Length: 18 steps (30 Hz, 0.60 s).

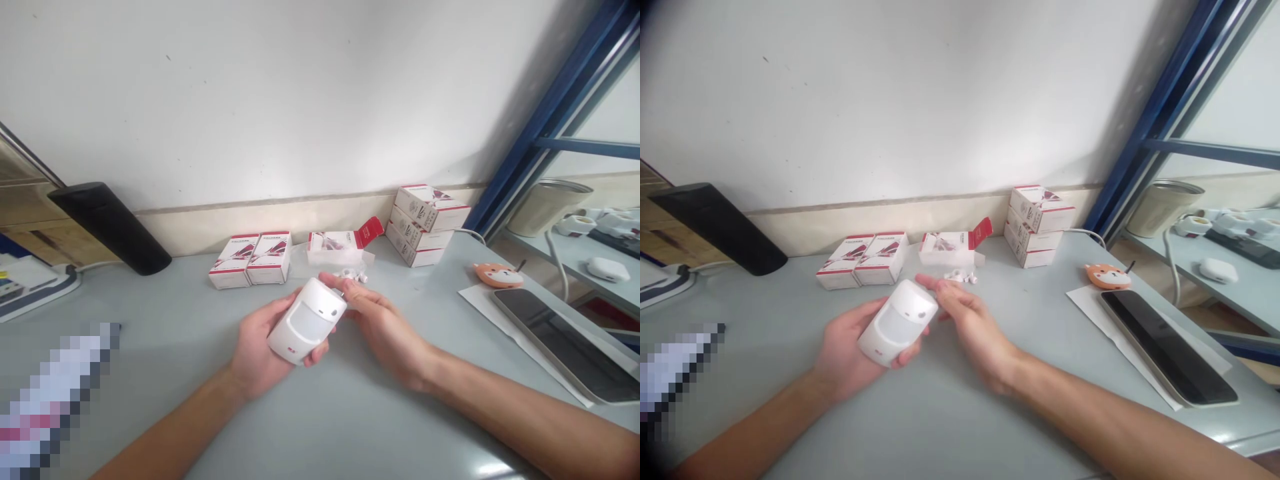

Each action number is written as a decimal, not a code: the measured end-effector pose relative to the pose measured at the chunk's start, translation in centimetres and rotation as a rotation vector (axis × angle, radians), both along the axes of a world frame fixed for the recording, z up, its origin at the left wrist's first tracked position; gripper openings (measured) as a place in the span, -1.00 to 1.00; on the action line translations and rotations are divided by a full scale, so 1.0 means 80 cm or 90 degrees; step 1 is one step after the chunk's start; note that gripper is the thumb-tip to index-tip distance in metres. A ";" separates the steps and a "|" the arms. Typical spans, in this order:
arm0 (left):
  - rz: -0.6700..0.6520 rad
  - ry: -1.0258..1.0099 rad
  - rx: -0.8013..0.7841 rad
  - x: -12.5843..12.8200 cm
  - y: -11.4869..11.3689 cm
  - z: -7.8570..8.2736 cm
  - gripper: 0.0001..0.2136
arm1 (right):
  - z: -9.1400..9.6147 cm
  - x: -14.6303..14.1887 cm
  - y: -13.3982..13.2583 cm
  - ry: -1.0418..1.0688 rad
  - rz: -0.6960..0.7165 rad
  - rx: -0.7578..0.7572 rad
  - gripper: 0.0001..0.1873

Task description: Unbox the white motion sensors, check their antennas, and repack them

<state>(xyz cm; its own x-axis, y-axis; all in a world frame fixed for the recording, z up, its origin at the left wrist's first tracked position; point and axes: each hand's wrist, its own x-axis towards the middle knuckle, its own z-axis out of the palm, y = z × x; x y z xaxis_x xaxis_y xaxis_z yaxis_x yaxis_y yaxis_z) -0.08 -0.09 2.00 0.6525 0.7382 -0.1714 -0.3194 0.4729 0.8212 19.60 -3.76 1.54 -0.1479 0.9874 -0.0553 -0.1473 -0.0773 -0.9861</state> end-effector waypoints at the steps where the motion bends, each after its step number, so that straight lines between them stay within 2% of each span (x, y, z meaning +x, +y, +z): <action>1: 0.005 0.001 -0.002 0.001 0.000 0.001 -0.60 | 0.002 0.001 0.001 0.028 0.024 -0.018 -0.50; 3: 0.015 0.005 -0.003 0.003 -0.001 0.002 -0.60 | 0.007 0.009 0.008 0.046 0.072 -0.023 -0.49; 5: 0.030 0.010 -0.008 0.005 -0.001 0.004 -0.60 | 0.013 0.023 0.019 -0.039 0.055 0.035 -0.50; 6: 0.044 0.010 -0.013 0.006 0.000 0.005 -0.61 | 0.015 0.031 0.026 -0.132 0.003 0.093 -0.51; 9: 0.113 -0.002 -0.038 0.008 0.003 0.007 -0.67 | 0.013 0.055 0.045 -0.505 -0.227 0.301 -0.57; 10: 0.139 -0.008 -0.051 0.008 0.005 0.007 -0.70 | 0.010 0.061 0.050 -0.604 -0.275 0.338 -0.58; 13: 0.192 -0.034 -0.085 0.008 0.007 0.008 -0.77 | -0.003 0.071 0.061 -0.732 -0.287 0.324 -0.64; 18: 0.255 -0.078 -0.087 0.004 0.011 0.008 -0.77 | -0.017 0.069 0.067 -0.663 -0.246 0.253 -0.77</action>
